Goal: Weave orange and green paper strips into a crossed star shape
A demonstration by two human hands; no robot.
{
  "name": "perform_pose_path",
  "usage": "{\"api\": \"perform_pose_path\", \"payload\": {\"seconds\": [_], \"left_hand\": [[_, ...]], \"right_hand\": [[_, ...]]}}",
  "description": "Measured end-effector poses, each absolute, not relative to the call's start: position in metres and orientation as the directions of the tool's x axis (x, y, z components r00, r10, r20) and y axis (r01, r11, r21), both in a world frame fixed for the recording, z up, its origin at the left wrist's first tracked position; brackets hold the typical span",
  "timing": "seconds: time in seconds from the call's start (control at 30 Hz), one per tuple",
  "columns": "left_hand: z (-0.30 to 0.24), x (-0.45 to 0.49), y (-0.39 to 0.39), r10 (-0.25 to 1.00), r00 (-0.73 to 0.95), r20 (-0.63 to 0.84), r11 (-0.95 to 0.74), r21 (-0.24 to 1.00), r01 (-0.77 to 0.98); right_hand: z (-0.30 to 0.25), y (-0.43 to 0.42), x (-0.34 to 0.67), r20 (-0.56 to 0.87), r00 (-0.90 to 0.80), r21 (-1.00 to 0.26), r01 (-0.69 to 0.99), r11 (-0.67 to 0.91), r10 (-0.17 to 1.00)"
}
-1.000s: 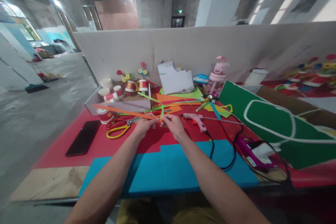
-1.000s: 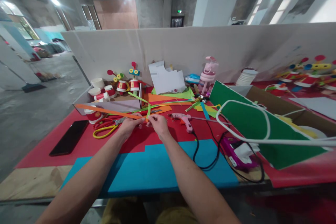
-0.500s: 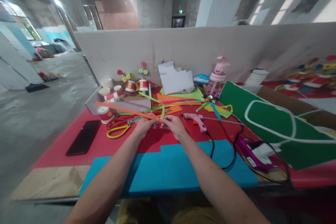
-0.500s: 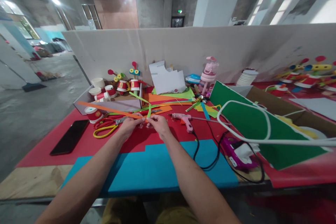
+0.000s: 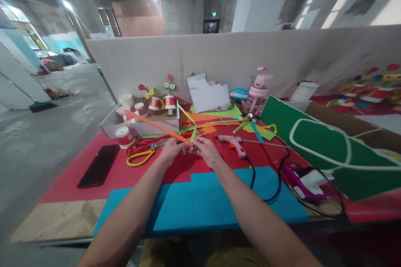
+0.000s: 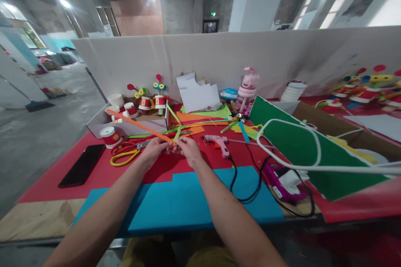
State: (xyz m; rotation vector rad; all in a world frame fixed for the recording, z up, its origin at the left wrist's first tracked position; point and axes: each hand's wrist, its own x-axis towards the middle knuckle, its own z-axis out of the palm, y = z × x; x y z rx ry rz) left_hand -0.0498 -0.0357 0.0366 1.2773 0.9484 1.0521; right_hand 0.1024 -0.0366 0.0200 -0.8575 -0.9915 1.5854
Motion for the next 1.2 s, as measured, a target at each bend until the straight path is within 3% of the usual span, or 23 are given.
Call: {"api": "perform_pose_path", "payload": {"seconds": [0.13,0.33,0.53,0.73,0.93,1.2], "left_hand": [[0.041,-0.052,-0.036,0.962,0.273,0.002,0.006,1.000,-0.029],[0.036,-0.050,-0.035,0.966,0.259,0.014,0.012,0.995,-0.098],[0.034,-0.052,-0.033,0.977,0.213,0.020,-0.015,1.000,-0.025],[0.034,-0.049,-0.034,0.974,0.226,0.019,-0.003,0.997,-0.073],[0.033,-0.048,-0.033,0.981,0.189,0.046,-0.032,0.996,-0.079],[0.034,-0.050,-0.033,0.987,0.160,0.029,-0.014,0.996,-0.091]], "right_hand": [[0.020,-0.037,0.105,-0.084,-0.251,-0.923,-0.346,-0.170,0.964],[0.017,-0.037,0.094,-0.040,-0.119,-0.889,-0.449,-0.090,0.992],[0.018,-0.037,0.095,-0.066,-0.090,-0.912,-0.398,-0.097,0.994],[0.019,-0.037,0.093,-0.072,0.007,-0.898,-0.435,-0.062,0.997],[0.020,-0.037,0.092,-0.113,-0.067,-0.826,-0.547,-0.132,0.991],[0.022,-0.034,0.103,-0.036,-0.117,-0.857,-0.507,-0.090,0.993]]}}
